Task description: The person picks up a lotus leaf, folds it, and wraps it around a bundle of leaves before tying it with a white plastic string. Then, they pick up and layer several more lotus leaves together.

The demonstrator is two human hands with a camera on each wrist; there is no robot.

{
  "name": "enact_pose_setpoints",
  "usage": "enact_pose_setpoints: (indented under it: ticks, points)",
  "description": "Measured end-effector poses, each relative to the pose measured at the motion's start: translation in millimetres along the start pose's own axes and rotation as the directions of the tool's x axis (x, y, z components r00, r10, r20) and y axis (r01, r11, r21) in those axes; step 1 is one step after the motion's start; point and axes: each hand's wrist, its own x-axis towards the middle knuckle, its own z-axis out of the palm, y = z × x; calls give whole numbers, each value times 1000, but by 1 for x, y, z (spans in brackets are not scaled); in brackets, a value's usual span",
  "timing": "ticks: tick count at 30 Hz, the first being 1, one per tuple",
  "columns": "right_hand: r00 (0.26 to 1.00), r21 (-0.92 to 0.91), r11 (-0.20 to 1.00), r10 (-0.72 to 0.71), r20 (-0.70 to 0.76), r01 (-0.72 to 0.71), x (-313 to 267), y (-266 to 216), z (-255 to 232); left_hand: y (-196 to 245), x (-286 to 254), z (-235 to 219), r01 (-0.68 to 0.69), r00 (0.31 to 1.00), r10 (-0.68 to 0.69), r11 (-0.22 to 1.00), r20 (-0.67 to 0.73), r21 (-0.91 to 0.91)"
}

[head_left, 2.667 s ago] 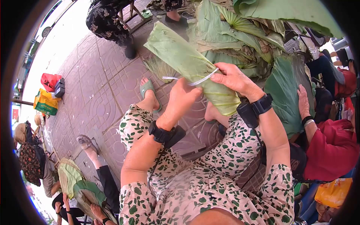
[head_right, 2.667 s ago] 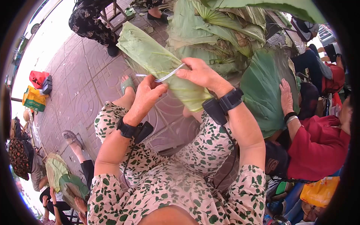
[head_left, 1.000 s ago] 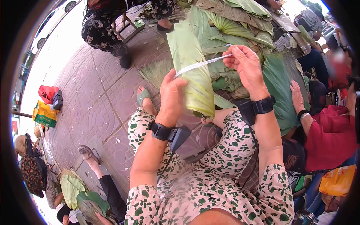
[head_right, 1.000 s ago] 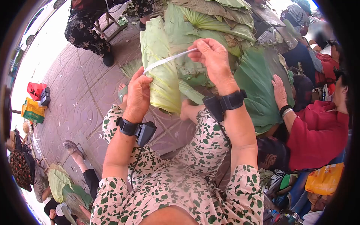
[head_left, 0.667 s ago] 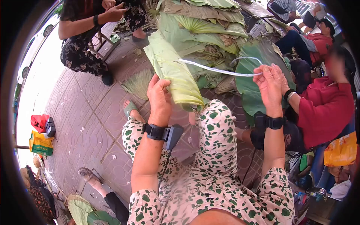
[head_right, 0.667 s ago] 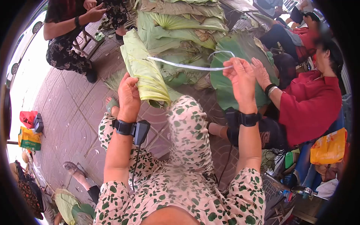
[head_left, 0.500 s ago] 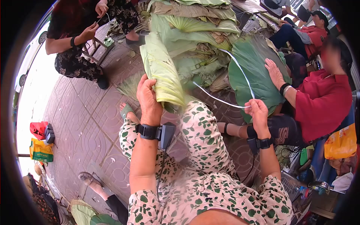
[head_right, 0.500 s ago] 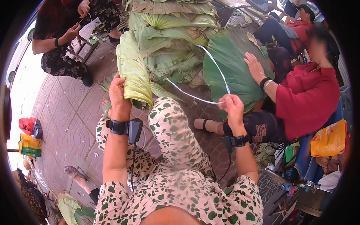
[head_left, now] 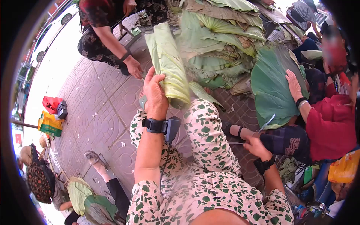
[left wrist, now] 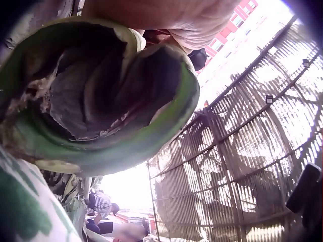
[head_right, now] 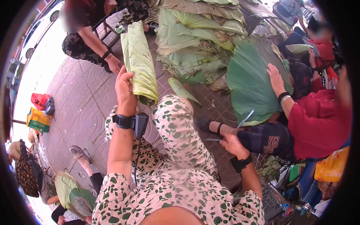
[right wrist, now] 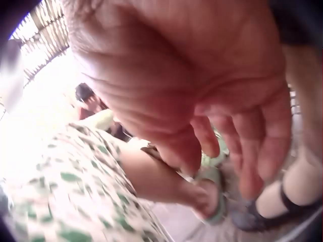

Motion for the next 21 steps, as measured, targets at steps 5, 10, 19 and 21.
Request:
enact_pose_setpoints:
  ticks: [5,10,19,21]
  points:
    - [766,337,707,-459,-449,622,41,-126,-38,23,-18,18,-166,985,164,985,56,35]
    - [561,422,423,-776,-288,802,74,-239,-6,43,-56,31,-329,936,320,943,146,42]
    - [589,767,134,-725,-356,628,38,-250,26,86,-130,15,-286,942,299,953,151,-103]
    - [589,799,101,-731,-345,593,20,-240,20,85,-141,3,-320,941,327,944,86,-84]
